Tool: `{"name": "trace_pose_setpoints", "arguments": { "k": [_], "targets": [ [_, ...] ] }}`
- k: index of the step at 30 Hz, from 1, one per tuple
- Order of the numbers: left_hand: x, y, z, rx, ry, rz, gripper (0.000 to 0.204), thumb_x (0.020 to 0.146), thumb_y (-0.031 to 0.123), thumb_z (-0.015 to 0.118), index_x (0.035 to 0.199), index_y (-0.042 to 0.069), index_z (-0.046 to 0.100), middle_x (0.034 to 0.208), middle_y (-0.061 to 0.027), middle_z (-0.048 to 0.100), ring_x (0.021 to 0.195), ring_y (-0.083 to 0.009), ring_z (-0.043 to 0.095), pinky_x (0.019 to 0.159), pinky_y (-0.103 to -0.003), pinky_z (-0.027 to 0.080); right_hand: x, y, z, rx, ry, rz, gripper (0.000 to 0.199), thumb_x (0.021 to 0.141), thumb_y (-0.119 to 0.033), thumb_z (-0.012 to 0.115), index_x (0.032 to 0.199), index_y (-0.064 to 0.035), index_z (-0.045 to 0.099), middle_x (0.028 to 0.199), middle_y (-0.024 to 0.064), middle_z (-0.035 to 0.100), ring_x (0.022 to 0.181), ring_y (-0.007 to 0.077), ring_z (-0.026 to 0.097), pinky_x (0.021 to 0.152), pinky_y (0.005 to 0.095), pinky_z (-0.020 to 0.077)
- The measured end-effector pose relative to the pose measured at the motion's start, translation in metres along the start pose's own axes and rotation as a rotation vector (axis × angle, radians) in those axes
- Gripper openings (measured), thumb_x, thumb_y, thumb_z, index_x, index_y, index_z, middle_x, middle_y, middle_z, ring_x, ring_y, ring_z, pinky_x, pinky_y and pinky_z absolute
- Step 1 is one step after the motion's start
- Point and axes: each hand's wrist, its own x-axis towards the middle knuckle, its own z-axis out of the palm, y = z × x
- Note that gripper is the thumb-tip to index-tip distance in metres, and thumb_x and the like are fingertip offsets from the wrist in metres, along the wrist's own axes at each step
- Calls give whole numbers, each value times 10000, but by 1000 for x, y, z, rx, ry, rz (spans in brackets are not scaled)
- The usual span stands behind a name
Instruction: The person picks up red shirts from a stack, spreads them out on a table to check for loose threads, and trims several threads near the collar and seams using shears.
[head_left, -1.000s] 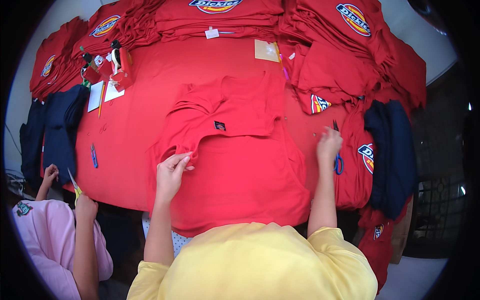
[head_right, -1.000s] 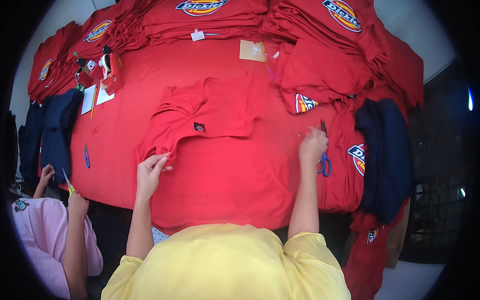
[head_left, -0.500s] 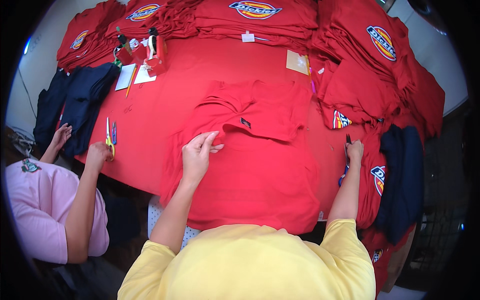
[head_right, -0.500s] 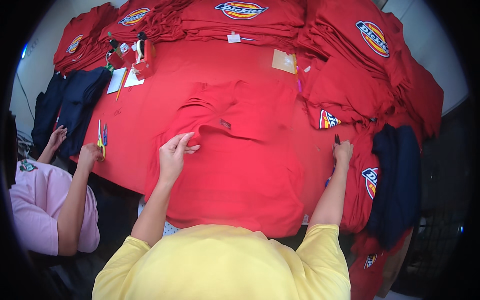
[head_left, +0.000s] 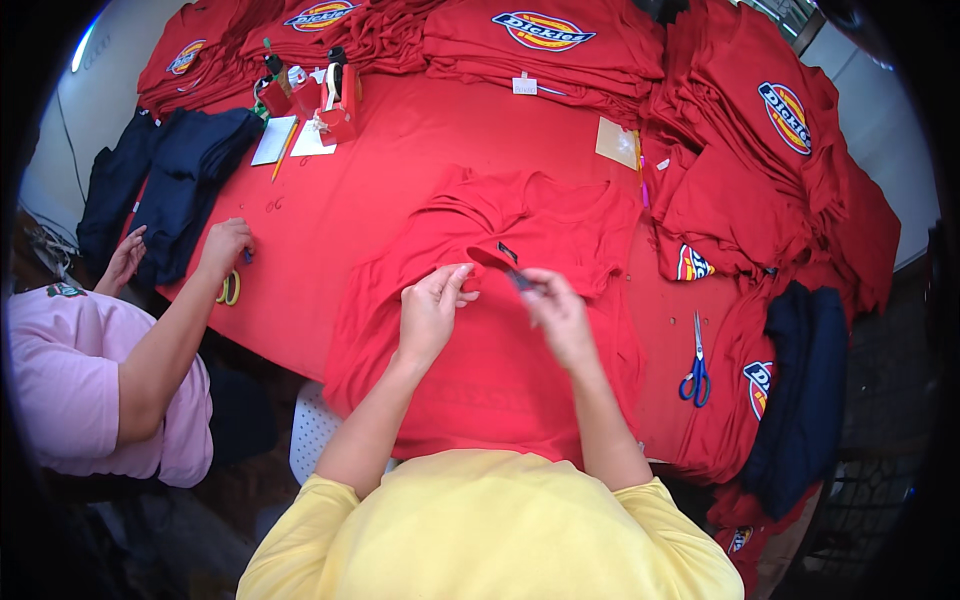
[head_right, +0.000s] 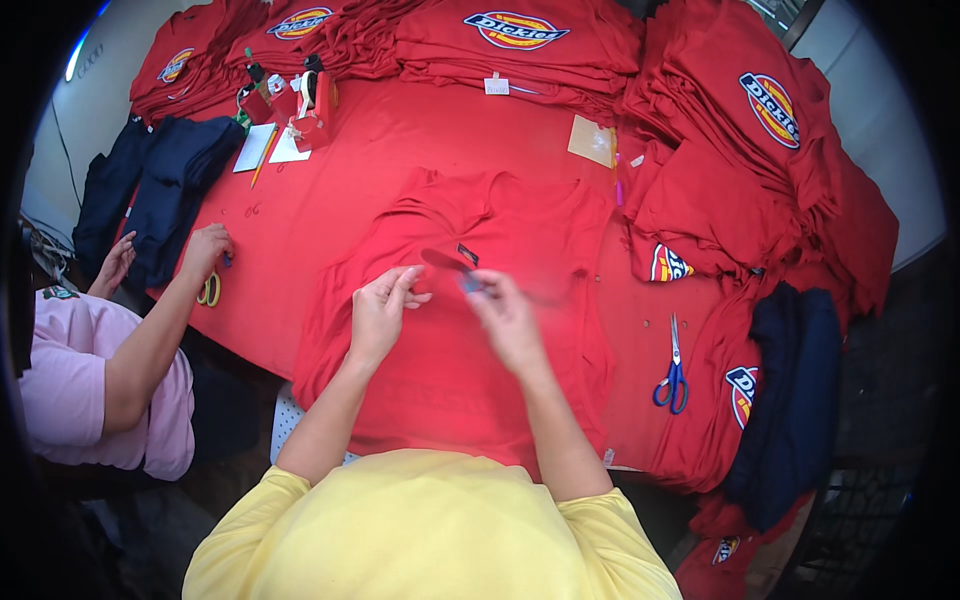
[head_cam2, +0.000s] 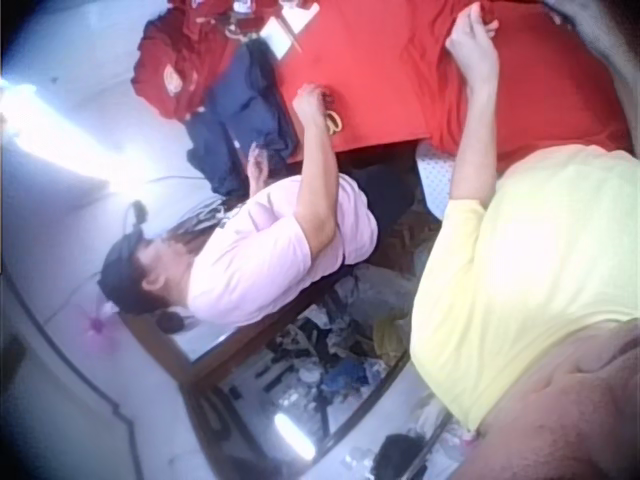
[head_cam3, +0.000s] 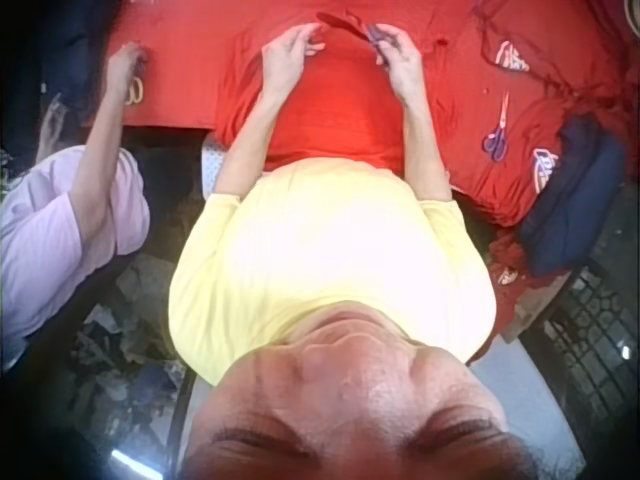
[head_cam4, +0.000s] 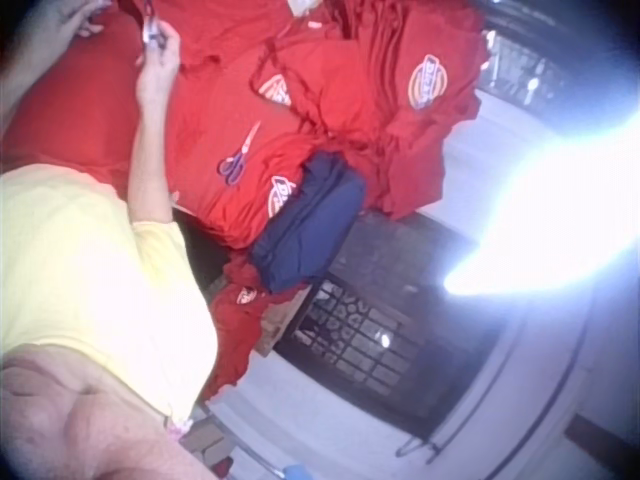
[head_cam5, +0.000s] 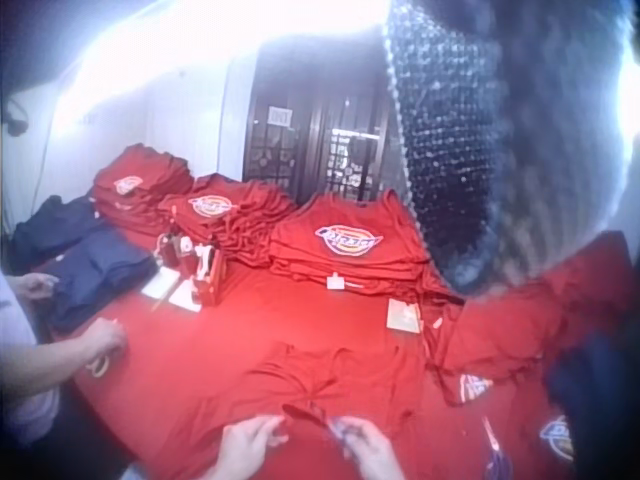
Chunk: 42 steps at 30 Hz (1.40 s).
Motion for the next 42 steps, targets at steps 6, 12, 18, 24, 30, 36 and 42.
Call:
{"name": "trace_pose_setpoints", "arguments": {
  "k": [6, 12, 18, 24, 30, 36, 42],
  "targets": [
    [-1, -5, -1, 48, -11, 35, 249, 973, 171, 560, 1069, -27, 676, 851, -128, 714, 706, -152, 695, 637, -276, 564, -7, -22, 46, -303, -11, -85, 242, 868, -134, 687, 1019, 32, 596, 855, 142, 681, 771, 166, 660, 698, 287, 513],
    [-2, -4, -3, 81, -16, 54, 241, 971, 166, 563, 1053, -27, 680, 817, -119, 709, 676, -136, 682, 612, -271, 556, -2, -15, 48, -258, -76, -89, 217, 895, -136, 658, 1002, 42, 597, 878, 150, 688, 797, 178, 668, 700, 300, 513],
    [15, 7, -15, 108, -85, -181, 289, 984, 229, 538, 989, -23, 679, 783, -115, 698, 643, -134, 672, 566, -258, 527, 2, 2, 45, -92, -100, 38, 215, 954, -158, 572, 1060, 29, 574, 886, 93, 653, 766, 143, 619, 707, 289, 502],
    [126, -65, -41, 819, 385, 403, 271, 920, 268, 608, 1009, 23, 684, 1001, -151, 665, 968, -337, 611, 834, -447, 482, 2, 34, 47, -2, -101, 83, 309, 984, -190, 517, 1219, 9, 537, 897, 54, 608, 712, 97, 558, 657, 275, 472],
    [146, -43, -28, 797, 96, 259, 130, 834, 147, 676, 877, 25, 693, 868, -142, 658, 861, -311, 638, 760, -425, 506, 8, 25, 35, 87, -7, 44, 343, 978, -165, 535, 1284, -11, 510, 945, 2, 566, 696, 44, 463, 612, 207, 397],
    [10, 9, -22, 710, -109, 531, 44, 764, 50, 701, 781, 46, 662, 747, -99, 597, 735, -305, 592, 650, -407, 487, 6, -43, 32, -218, -62, -364, 351, 883, -49, 620, 1216, 31, 546, 1150, 146, 613, 1096, 207, 607, 895, 304, 501],
    [-42, -24, -21, -166, -167, -214, 114, 861, 80, 690, 950, 9, 686, 822, -45, 666, 688, -93, 582, 649, -236, 467, -7, 1, 38, -328, -12, -297, 351, 873, -87, 631, 1204, 5, 562, 1029, 171, 632, 921, 280, 646, 813, 369, 521]
  ]
}}
